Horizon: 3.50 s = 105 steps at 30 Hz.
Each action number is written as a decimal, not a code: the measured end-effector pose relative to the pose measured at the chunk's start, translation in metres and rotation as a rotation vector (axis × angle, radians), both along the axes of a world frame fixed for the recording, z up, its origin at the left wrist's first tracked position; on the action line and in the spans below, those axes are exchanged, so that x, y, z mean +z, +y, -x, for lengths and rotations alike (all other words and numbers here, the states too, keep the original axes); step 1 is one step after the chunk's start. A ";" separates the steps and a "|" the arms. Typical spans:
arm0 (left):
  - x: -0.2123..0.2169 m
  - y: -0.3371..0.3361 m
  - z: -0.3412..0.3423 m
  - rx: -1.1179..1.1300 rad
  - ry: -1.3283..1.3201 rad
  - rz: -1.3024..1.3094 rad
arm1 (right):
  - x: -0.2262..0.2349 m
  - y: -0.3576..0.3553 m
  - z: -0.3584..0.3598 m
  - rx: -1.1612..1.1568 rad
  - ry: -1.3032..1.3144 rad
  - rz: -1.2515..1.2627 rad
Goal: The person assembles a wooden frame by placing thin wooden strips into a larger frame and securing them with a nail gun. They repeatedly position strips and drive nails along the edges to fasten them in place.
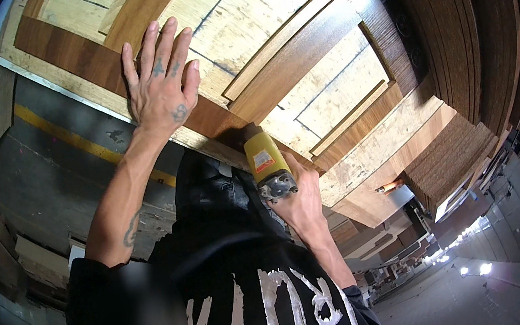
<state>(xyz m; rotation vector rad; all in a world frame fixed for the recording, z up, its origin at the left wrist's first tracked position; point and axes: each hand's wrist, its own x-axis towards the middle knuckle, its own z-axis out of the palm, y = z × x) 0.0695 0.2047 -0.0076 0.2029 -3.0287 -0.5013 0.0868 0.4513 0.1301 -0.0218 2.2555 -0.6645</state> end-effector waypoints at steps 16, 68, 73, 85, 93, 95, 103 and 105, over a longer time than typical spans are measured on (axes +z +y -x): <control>0.005 -0.001 -0.001 0.018 -0.038 -0.010 | 0.001 0.004 0.009 0.046 -0.063 -0.023; 0.047 0.016 -0.081 -0.702 -0.099 -0.012 | 0.032 0.011 -0.072 -0.597 0.218 0.385; 0.033 -0.130 -0.002 -0.197 0.380 -0.050 | 0.044 -0.059 -0.048 -0.585 0.132 0.231; -0.006 -0.318 0.117 0.174 0.151 0.213 | 0.003 -0.213 0.026 -0.225 0.148 0.209; -0.004 -0.317 0.124 0.180 0.056 0.204 | -0.009 -0.233 0.050 -0.168 0.054 -0.002; -0.001 -0.319 0.124 0.180 0.049 0.213 | -0.008 -0.232 0.051 -0.158 0.056 -0.004; -0.001 -0.316 0.124 0.167 0.072 0.208 | -0.001 -0.237 0.058 -0.118 0.104 0.012; -0.002 -0.316 0.124 0.165 0.085 0.196 | -0.001 -0.238 0.060 -0.118 0.085 0.017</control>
